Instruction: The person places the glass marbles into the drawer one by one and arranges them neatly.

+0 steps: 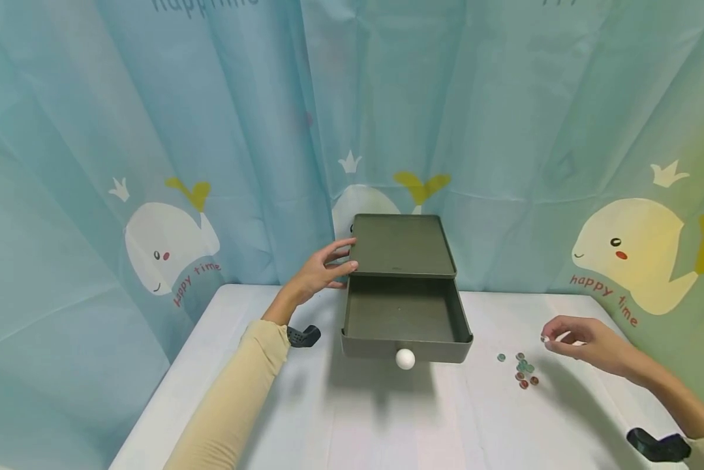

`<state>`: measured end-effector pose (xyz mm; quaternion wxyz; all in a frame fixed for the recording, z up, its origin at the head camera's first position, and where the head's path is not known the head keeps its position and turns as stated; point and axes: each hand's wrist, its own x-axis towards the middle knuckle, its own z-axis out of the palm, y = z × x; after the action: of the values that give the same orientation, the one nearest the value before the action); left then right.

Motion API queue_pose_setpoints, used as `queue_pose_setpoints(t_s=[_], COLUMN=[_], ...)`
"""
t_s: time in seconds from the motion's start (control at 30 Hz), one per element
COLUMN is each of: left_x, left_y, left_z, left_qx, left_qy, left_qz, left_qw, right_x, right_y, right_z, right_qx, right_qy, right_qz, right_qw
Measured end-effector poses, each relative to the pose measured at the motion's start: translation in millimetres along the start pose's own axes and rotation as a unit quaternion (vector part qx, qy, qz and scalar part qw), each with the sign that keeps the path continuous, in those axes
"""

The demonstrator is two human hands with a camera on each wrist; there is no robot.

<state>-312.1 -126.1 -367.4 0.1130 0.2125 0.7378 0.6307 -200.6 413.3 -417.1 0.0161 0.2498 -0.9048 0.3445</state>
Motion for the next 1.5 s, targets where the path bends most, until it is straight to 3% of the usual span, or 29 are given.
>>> queue_pose_setpoints(t_s=[0.2,0.4,0.7,1.27,1.5], left_x=[1.2,1.5,0.5,-0.1,0.2], left_y=[-0.2,-3.1,-6.7,-11.7,-9.5], left_z=[0.7,2.4,2.0,2.5,2.0], left_qx=[-0.002,0.0,0.002,0.005,0.003], left_qy=[0.004,0.001,0.003,0.006,0.008], left_qz=[-0.002,0.001,0.008,0.007,0.008], left_qw=[1.0,1.0,1.0,0.9999,0.9999], right_x=[13.0,21.7,36.4,60.0,63.4], right_y=[-20.0,-39.0,-63.4,-99.1,-104.7], right_z=[-11.3,-19.0,-26.4,-43.6,-46.1], right_qx=[0.0,-0.005,-0.029,-0.029,-0.019], right_qy=[0.013,0.016,0.053,0.058,0.054], right_qz=[-0.023,-0.014,-0.031,-0.073,-0.065], right_qw=[0.9997,0.9998,0.9977,0.9952,0.9962])
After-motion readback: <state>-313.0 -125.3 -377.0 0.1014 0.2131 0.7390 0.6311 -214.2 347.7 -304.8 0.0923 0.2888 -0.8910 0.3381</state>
